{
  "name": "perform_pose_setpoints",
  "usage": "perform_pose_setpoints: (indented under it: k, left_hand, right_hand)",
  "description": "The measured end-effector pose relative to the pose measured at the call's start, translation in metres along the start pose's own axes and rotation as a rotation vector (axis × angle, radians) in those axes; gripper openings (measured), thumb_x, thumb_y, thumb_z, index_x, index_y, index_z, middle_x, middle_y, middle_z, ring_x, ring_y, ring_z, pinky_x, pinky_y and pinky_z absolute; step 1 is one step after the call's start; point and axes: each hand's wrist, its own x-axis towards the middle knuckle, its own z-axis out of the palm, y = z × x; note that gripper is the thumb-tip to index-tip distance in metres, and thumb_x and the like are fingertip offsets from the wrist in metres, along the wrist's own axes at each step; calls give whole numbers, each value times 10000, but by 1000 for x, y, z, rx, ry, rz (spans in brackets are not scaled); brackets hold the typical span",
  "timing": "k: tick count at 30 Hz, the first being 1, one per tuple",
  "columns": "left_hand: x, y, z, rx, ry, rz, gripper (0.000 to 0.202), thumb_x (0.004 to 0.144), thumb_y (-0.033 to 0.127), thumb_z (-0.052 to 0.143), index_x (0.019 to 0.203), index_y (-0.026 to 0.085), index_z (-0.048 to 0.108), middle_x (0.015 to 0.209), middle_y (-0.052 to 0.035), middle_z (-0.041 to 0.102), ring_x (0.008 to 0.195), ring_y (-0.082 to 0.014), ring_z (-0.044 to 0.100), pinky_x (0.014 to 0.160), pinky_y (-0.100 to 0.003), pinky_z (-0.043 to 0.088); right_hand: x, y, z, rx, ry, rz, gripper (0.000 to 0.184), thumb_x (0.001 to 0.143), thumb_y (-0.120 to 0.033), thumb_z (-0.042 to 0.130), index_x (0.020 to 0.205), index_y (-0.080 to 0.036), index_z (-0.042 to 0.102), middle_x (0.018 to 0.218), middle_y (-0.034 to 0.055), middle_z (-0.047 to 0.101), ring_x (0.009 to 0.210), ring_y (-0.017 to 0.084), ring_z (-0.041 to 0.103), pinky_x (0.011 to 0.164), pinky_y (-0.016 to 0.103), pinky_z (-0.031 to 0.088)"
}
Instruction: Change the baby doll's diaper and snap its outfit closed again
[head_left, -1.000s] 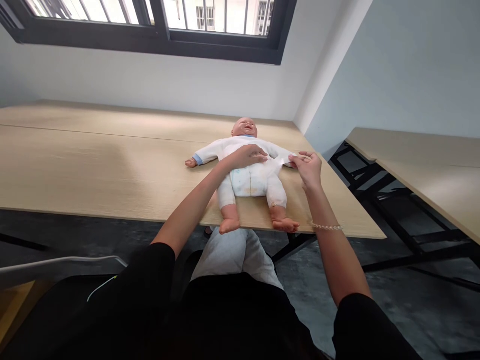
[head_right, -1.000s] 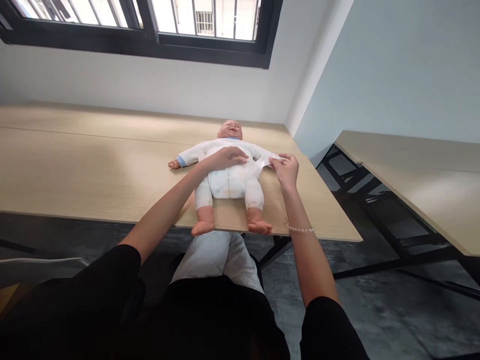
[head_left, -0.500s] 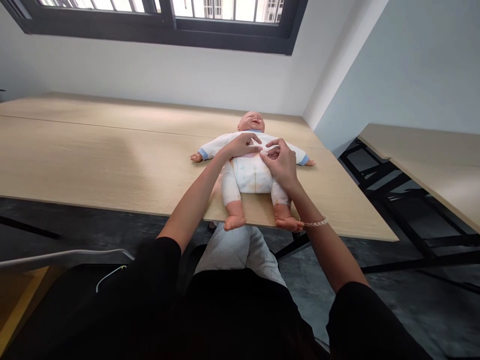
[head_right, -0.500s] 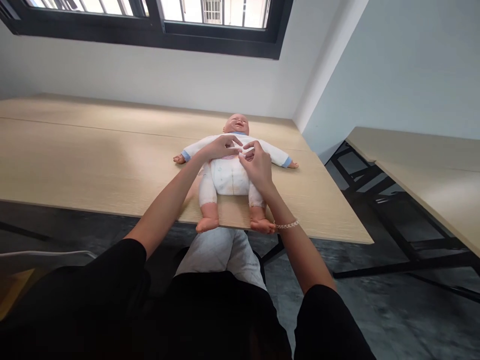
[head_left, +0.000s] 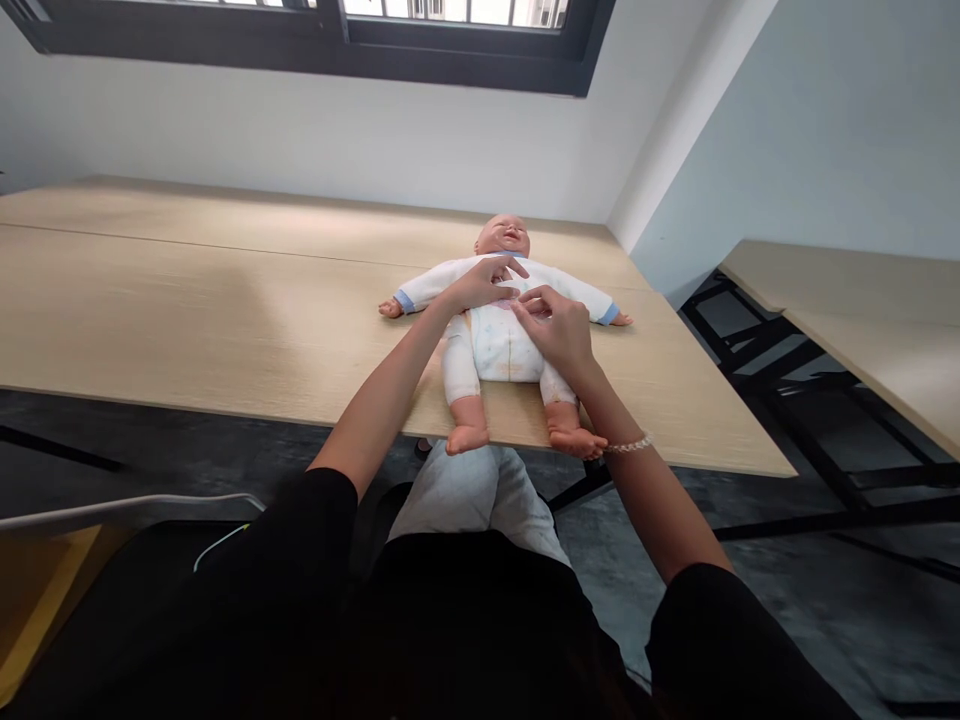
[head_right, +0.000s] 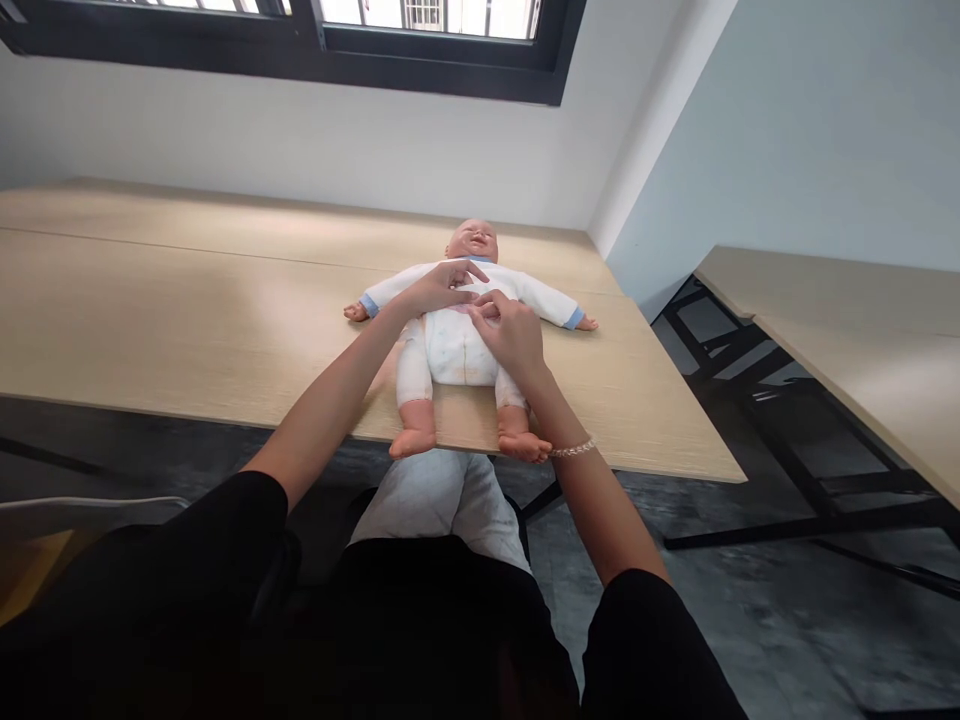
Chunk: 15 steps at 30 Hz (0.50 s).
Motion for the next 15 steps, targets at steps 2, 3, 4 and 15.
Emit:
perform_pose_setpoints:
  k: [2,3,4,15]
  left_hand:
    - [0,3,2,30,3,-16,254,783,162,670,1036,162,662,701,35,492,678,-124,470,670,-247,383]
    - [0,6,4,62,11,-28,238,788,166,666,1026,163,661,706,30,493,689,-131,474,685,-253,394]
    - [0,10,5,111,29,-42,225,791,167,667,1016,164,660,724,20,507,714,-141,489,712,-264,411]
    - [-116,58,12,630,478,-139,119,973,255,518,967,207,626,1097,-94,681,1116,-261,576,1015,-382,428]
  right_hand:
    - [-3,-4,1,-77,-56,-66,252,958,-416,585,1019,-206,712,934,72,763,935,260,704,876,367,513]
    - [-4,-5,2,-98,-95,-106,281,971,-424,566,1033,-206,733,974,77,769,961,268,704,879,368,509]
    - [-5,-6,3,-113,-138,-140,311,984,-432,545,1041,-207,752,1005,78,773,972,272,706,876,366,505]
    - [-21,1,-9,-138,-396,-162,689,1020,-504,452,1653,-258,339,1389,107,660,1085,356,691,950,457,518]
